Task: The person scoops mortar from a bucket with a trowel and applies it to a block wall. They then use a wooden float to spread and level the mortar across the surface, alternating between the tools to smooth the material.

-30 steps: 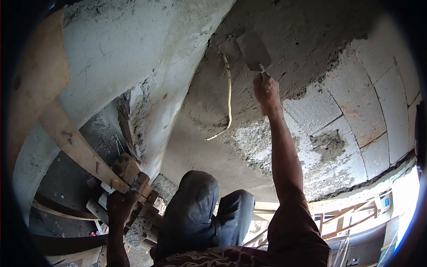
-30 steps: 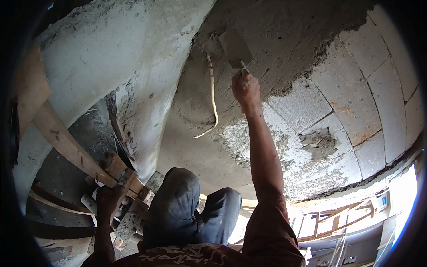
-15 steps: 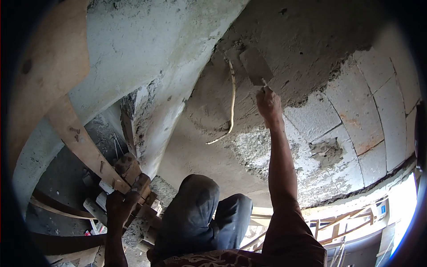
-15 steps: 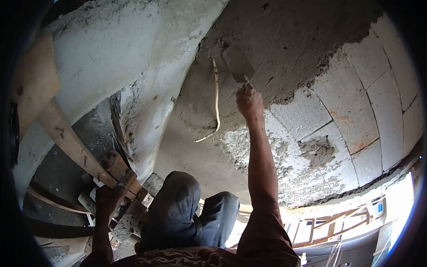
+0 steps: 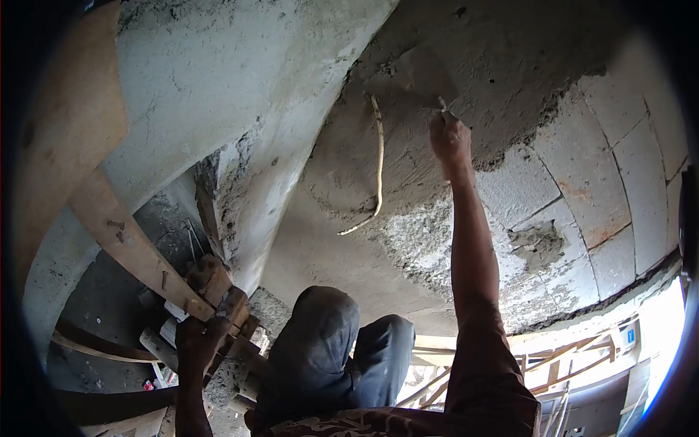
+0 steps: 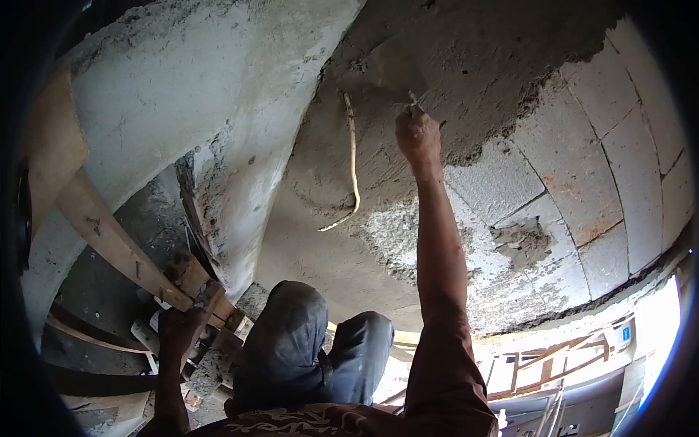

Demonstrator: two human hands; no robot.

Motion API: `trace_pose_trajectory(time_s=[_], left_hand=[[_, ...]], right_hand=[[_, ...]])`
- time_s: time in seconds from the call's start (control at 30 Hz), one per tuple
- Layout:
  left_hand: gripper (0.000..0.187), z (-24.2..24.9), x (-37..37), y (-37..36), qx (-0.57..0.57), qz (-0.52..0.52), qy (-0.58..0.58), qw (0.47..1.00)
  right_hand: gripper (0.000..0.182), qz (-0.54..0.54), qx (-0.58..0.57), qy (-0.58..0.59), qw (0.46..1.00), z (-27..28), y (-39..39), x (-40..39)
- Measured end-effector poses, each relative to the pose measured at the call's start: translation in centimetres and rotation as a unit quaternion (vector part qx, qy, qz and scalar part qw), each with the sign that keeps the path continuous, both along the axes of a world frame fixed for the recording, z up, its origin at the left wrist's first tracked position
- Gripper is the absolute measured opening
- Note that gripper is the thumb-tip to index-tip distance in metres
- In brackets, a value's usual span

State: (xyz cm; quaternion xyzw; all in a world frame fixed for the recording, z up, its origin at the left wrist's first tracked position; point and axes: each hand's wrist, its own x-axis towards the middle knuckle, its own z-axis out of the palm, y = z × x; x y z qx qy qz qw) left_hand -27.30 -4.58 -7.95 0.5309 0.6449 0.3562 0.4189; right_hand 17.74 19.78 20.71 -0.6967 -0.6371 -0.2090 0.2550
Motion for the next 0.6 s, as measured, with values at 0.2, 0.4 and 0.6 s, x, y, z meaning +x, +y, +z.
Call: trace_pose_trajectory(time_s=[0.2, 0.4, 0.6], left_hand=[[0.033, 0.5, 0.0, 0.2, -0.014, -0.018, 0.025, 0.999], [0.036, 0.1, 0.1, 0.4, 0.043, -0.033, 0.043, 0.998], [0.036, -1.4, -0.3, 0.2, 0.020, -0.025, 0.069, 0.997]], right_hand=[[0.033, 0.009, -0.006, -0.011, 1.000, -1.4, 2.4, -1.2], [0.034, 0.091, 0.099, 0.040, 0.990, -1.5, 2.3, 2.1], [0.032, 0.019, 0.155, 0.264, 0.952, -2.0, -8.4, 4.1]])
